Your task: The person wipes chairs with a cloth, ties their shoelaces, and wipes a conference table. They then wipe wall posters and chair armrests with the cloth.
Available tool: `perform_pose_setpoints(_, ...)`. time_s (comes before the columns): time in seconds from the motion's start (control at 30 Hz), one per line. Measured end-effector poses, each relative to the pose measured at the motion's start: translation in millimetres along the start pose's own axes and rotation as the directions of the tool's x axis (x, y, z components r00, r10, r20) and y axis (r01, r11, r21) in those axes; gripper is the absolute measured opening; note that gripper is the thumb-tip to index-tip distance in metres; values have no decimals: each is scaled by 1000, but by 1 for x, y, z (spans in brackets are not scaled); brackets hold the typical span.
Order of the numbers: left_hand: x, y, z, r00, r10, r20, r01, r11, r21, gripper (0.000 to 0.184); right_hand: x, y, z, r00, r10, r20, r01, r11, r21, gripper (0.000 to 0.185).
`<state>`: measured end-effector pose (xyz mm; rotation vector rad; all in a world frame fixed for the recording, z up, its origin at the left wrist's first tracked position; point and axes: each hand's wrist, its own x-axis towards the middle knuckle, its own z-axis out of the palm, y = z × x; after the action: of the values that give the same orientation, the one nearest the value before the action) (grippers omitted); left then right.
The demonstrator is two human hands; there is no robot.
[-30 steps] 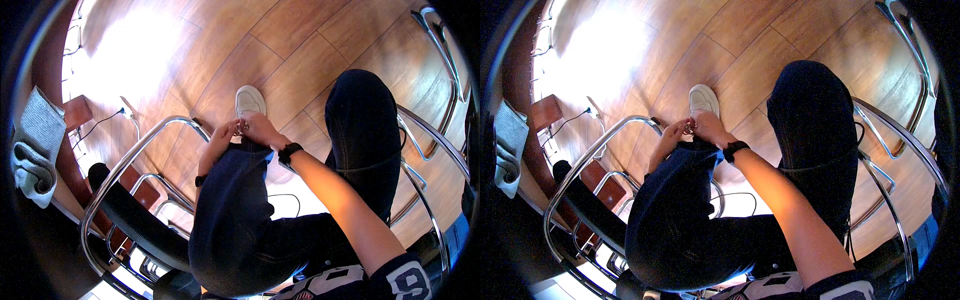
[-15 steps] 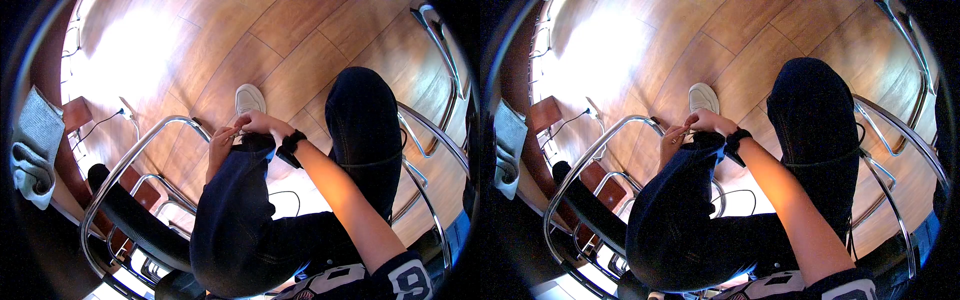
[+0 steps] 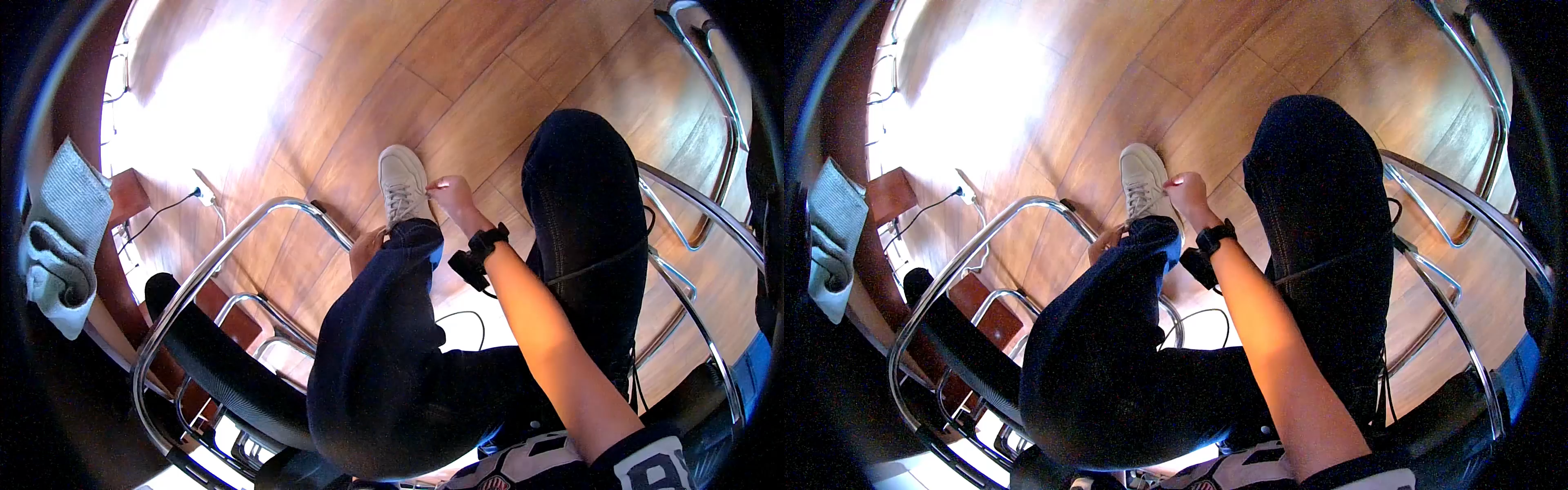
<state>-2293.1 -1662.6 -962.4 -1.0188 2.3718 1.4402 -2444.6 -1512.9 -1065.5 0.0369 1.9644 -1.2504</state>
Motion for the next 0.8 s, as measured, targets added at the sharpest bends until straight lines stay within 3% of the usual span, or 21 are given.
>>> perform_pose_setpoints(0.1, -8, 4, -2, 997, -61, 55, 68, 989, -132, 20, 3, -7, 5, 996, 75, -56, -74, 997, 13, 12)
perform_pose_setpoints(0.17, -12, 6, -1, 998, -56, 40, 60, 994, -95, 20, -4, -20, -2, 986, 153, -67, -152, 988, 25, 12)
perform_pose_setpoints(0.27, -29, 10, -3, 999, -53, 0, 53, 998, -21, 20, 7, 6, 15, 984, 162, -76, -136, 955, 265, 11)
perform_pose_setpoints(0.37, -60, 15, -4, 997, -67, -42, 69, 997, 32, 20, 9, -5, 18, 981, 68, -180, -67, 998, 13, 10)
perform_pose_setpoints(0.5, -112, 21, 1, 988, -108, -110, 116, 991, 65, 20, 3, -44, 15, 981, 52, -189, -27, 991, 135, 13)
perform_pose_setpoints(0.6, -134, 34, 3, 979, -74, -190, 88, 994, 68, 21, 13, -56, 16, 957, -259, -130, 223, 945, -237, 7)
perform_pose_setpoints(0.67, -129, 49, -1, 962, 21, -271, 7, 995, 103, 21, 1, -102, -12, 864, -488, -128, 381, 798, -467, 11)
perform_pose_setpoints(0.73, -105, 76, -15, 897, 210, -390, -143, 971, 193, 21, -3, -157, -40, 682, -726, -90, 636, 649, -417, 12)
perform_pose_setpoints(0.8, -82, 119, -42, 729, 455, -512, -301, 884, 357, 21, -41, -246, -71, 557, -830, -2, 818, 550, -167, 13)
